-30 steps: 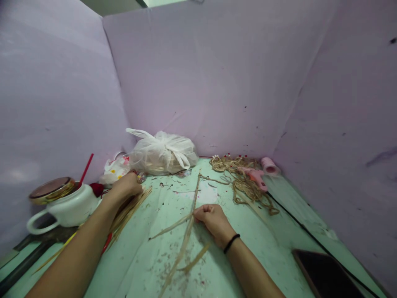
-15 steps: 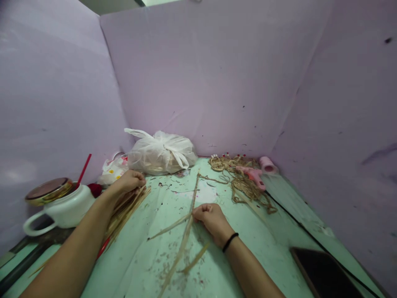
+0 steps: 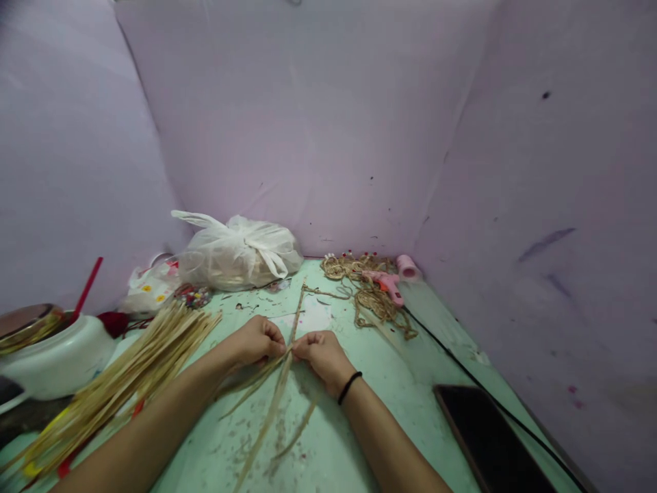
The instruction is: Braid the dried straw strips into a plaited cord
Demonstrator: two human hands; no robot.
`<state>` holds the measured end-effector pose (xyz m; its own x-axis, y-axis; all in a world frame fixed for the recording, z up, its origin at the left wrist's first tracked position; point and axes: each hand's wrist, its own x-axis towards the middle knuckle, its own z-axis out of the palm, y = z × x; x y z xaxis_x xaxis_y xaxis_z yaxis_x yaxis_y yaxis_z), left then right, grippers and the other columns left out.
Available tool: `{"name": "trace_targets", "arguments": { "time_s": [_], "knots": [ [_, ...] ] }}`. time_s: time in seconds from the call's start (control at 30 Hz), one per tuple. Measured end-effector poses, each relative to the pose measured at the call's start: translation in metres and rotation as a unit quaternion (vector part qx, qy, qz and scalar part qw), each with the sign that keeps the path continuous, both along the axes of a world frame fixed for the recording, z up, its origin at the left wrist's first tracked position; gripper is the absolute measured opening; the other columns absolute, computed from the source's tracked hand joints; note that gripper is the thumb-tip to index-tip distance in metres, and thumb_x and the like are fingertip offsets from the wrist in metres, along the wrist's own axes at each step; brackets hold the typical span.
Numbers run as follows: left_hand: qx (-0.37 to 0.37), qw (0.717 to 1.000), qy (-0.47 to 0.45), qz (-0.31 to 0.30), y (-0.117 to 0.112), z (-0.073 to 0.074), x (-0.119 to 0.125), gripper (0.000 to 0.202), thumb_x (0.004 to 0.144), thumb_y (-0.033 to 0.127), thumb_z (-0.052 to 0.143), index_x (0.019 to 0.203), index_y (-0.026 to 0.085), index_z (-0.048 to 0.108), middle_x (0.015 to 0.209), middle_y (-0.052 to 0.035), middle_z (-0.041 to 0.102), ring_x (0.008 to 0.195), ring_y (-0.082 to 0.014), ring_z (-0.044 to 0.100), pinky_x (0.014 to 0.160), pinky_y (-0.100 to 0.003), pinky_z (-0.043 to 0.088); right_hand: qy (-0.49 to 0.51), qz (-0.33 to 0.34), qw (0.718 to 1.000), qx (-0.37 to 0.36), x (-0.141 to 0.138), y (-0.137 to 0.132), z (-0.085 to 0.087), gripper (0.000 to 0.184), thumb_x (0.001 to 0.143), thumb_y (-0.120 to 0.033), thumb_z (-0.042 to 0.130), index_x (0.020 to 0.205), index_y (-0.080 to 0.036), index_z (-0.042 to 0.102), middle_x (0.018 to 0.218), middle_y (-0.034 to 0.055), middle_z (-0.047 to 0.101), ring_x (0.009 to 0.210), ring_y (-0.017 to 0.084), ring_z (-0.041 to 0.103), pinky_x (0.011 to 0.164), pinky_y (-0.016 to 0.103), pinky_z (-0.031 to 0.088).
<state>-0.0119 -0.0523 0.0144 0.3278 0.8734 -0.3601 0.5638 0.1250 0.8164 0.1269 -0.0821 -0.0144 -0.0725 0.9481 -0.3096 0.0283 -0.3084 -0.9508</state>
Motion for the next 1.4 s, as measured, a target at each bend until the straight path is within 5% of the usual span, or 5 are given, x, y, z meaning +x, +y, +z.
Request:
{"name": "trace_targets", "arguments": {
  "time_s": [0.57,0.83,1.03,1.2,1.4],
  "knots": [
    [-0.028,0.999,0.002,0.022,0.0,-0.001,0.002,0.005,0.05,0.014,0.052,0.044,0.013,0.051,0.03,0.0059,0.031,0.03,-0.0051,0.025,0.034,-0.02,0.014,0.029,-0.01,1.0,0.004,-0.001,0.001,0.0,0.005,0.054,-0.012,0.055,0.048,-0.013,0.055,0.042,-0.0033,0.049,0.038,0.004,0.03,0.039,0.019,0.017],
    [-0.164,0.984,-0.032,0.063,-0.001,-0.002,0.01,0.008,0.051,0.016,0.049,0.048,0.012,0.055,0.033,0.0039,0.034,0.03,-0.0043,0.022,0.034,-0.02,0.01,0.033,-0.008,0.999,-0.005,-0.001,0.0,0.003,0.004,0.056,-0.013,0.054,0.052,-0.012,0.053,0.043,-0.0035,0.049,0.034,0.002,0.026,0.037,0.019,0.013],
    [-0.043,0.997,0.006,0.063,-0.003,-0.007,0.012,0.017,0.049,0.014,0.055,0.039,0.015,0.041,0.032,0.0047,0.034,0.032,-0.0054,0.026,0.035,-0.021,0.015,0.046,-0.011,0.999,-0.025,0.001,0.002,-0.001,0.002,0.053,-0.014,0.052,0.054,-0.013,0.053,0.035,-0.0085,0.034,0.032,0.002,0.02,0.036,0.02,0.008],
    [0.057,0.994,0.06,0.07,-0.002,-0.013,0.014,0.016,0.045,0.013,0.063,0.048,0.014,0.047,0.034,0.0077,0.033,0.035,-0.0043,0.028,0.037,-0.019,0.019,0.042,0.013,0.999,-0.017,0.003,0.003,-0.004,0.003,0.052,-0.016,0.052,0.052,-0.013,0.052,0.033,-0.0088,0.032,0.031,0.001,0.018,0.036,0.02,0.006],
    [-0.123,0.984,-0.103,0.075,-0.007,-0.007,0.015,0.014,0.056,0.009,0.053,0.069,0.014,0.053,0.042,0.0026,0.051,0.03,-0.0059,0.036,0.031,-0.016,0.022,0.092,0.02,0.995,-0.023,0.004,0.0,0.0,0.007,0.051,-0.018,0.056,0.053,-0.013,0.052,0.035,-0.0059,0.043,0.03,0.001,0.021,0.036,0.02,0.008]
  ]
}}
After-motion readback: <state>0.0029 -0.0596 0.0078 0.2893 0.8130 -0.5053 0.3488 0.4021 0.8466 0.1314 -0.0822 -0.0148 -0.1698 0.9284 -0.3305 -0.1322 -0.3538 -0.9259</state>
